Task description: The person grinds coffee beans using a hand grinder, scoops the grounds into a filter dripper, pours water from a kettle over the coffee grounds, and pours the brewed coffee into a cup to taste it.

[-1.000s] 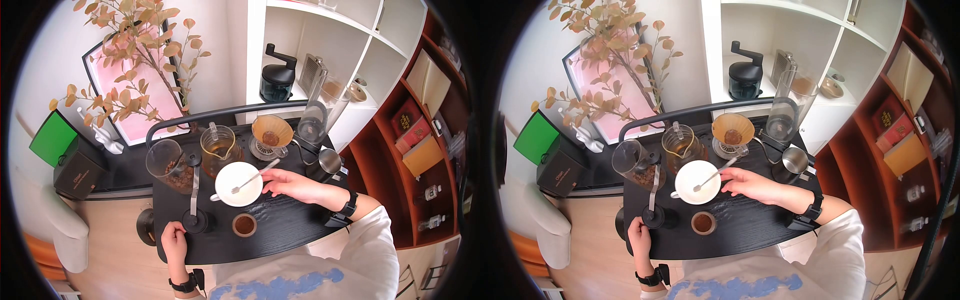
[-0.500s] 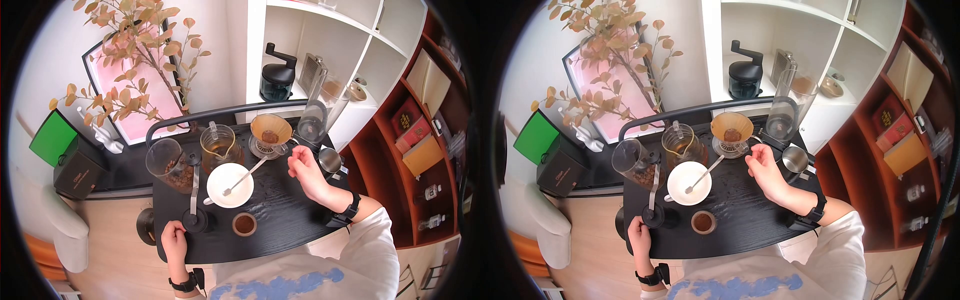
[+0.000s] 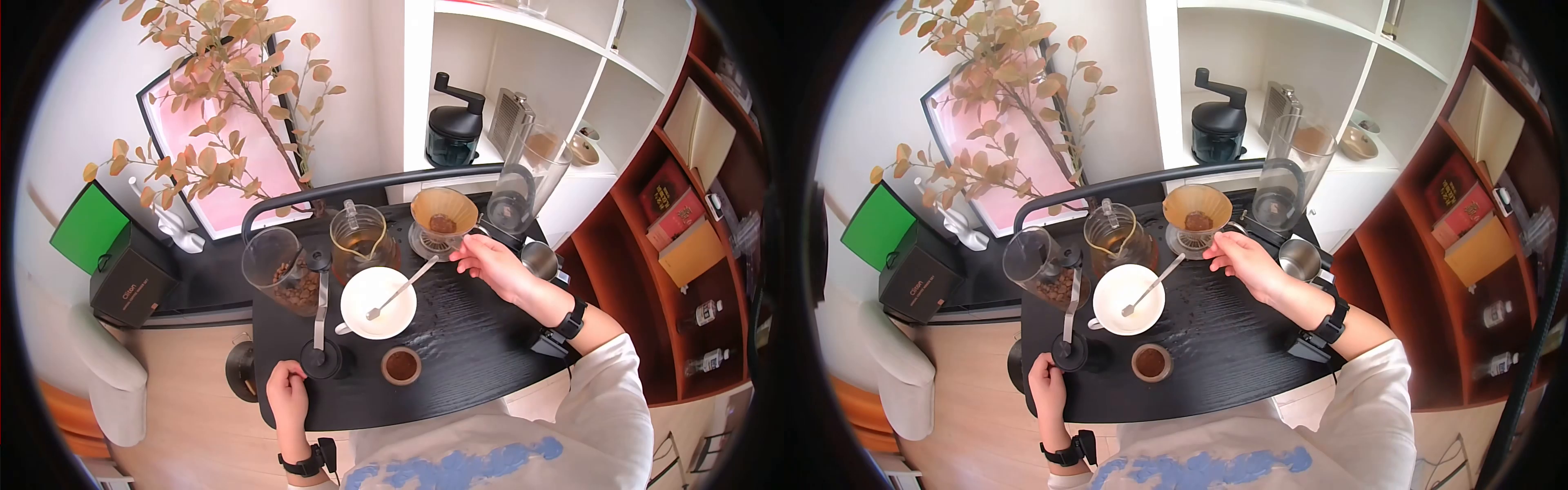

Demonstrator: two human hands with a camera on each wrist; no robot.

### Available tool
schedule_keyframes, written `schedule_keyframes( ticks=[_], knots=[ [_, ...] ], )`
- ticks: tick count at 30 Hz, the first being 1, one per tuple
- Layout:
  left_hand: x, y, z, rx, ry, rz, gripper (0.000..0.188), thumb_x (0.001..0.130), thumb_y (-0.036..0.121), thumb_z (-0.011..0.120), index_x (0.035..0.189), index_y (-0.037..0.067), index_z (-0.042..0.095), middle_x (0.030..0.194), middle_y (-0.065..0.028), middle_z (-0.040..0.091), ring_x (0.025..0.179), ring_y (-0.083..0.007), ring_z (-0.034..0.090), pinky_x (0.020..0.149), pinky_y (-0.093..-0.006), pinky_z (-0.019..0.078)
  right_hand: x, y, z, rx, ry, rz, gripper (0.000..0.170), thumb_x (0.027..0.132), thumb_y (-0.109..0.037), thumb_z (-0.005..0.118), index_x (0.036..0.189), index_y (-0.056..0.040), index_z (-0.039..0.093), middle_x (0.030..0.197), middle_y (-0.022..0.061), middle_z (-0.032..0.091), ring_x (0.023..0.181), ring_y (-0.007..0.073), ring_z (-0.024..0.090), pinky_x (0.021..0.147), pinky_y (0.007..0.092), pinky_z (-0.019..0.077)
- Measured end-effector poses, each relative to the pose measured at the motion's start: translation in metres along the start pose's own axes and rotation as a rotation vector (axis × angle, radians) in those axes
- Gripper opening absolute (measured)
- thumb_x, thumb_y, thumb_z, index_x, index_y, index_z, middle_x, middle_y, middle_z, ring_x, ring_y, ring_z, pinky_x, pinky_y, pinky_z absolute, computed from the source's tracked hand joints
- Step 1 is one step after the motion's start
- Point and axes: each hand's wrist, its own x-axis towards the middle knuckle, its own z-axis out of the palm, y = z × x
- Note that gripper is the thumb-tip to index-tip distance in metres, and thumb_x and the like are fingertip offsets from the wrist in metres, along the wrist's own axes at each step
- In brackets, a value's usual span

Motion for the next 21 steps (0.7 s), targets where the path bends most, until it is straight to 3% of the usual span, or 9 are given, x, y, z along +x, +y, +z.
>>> schedule_keyframes(
  ticks=[13,21],
  knots=[
    [0.0,0.001,0.0,0.011,0.007,-0.008,0.016,0.071,-0.012,0.04,0.071,0.0,0.051,0.065,-0.0075,0.051,0.055,-0.0163,0.048,0.052,-0.0244,0.0371,-0.01,-0.017,0.005,-0.037,0.009,-0.198,0.022,0.095,-0.029,0.042,0.088,-0.0118,0.053,0.09,0.0003,0.06,0.075,0.0057,0.05,0.066,0.0205,0.037],
    [0.0,0.002,-0.001,0.016,-0.001,-0.012,0.017,0.071,-0.012,0.04,0.071,0.0,0.052,0.065,-0.0073,0.051,0.055,-0.0155,0.048,0.052,-0.024,0.0365,-0.013,-0.021,0.001,0.029,-0.006,-0.199,0.021,0.095,-0.028,0.04,0.083,-0.0133,0.05,0.09,0.0007,0.06,0.075,0.006,0.049,0.066,0.0206,0.0368]
  ],
)
